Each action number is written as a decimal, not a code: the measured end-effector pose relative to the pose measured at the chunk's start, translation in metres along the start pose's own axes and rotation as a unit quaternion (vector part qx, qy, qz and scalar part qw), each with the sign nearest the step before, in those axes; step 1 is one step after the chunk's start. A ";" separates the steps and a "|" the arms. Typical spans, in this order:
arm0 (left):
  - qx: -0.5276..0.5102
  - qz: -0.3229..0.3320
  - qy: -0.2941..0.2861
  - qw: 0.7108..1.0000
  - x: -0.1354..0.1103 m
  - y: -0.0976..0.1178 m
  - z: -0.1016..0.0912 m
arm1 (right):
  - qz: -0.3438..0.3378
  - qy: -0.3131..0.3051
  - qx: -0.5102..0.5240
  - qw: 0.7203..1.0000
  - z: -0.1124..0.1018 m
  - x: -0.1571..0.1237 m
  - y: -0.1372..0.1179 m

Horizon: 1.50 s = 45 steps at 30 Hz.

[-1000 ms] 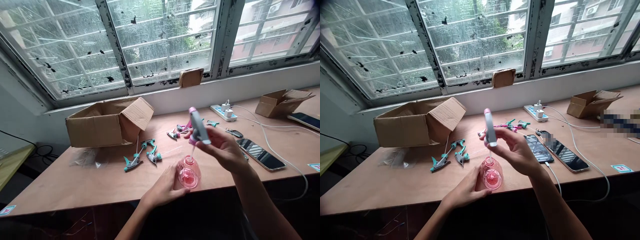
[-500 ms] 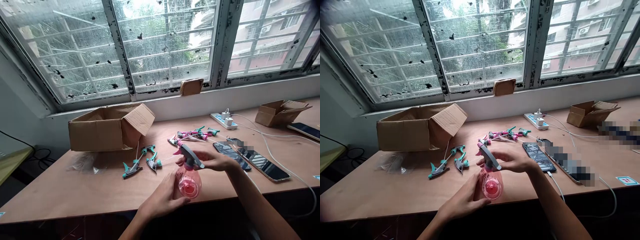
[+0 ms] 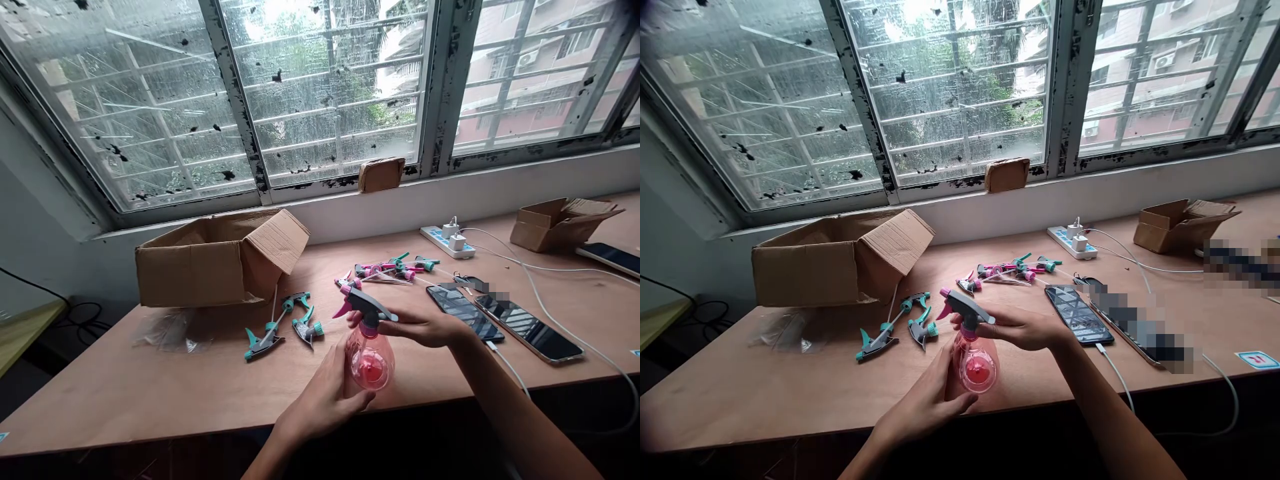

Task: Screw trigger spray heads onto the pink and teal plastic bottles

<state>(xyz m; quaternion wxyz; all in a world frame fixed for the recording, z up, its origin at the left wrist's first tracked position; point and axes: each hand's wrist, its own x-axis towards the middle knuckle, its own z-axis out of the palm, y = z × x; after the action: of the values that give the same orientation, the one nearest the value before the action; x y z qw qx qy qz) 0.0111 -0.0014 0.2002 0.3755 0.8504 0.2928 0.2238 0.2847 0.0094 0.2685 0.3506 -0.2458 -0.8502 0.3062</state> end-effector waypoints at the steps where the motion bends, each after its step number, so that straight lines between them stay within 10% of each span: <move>1: -0.001 -0.003 0.003 1.000 0.000 0.000 0.000 | -0.008 -0.005 -0.009 1.000 0.000 0.000 0.000; 9: 0.006 0.009 0.002 1.000 -0.002 -0.007 0.003 | 0.027 0.070 0.007 0.997 0.002 -0.005 0.013; 38: -0.025 -0.014 0.031 0.999 0.001 -0.011 0.004 | 0.065 -0.024 0.119 0.990 0.017 0.013 0.021; 45: -0.013 -0.024 0.091 0.995 0.004 -0.024 0.009 | 0.068 0.035 0.125 0.989 0.028 0.021 0.021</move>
<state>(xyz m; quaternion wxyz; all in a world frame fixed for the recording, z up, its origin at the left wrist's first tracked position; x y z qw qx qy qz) 0.0116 0.0098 0.1772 0.3634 0.8141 0.3435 0.2951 0.2546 0.0272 0.2470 0.3864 -0.2678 -0.7737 0.4247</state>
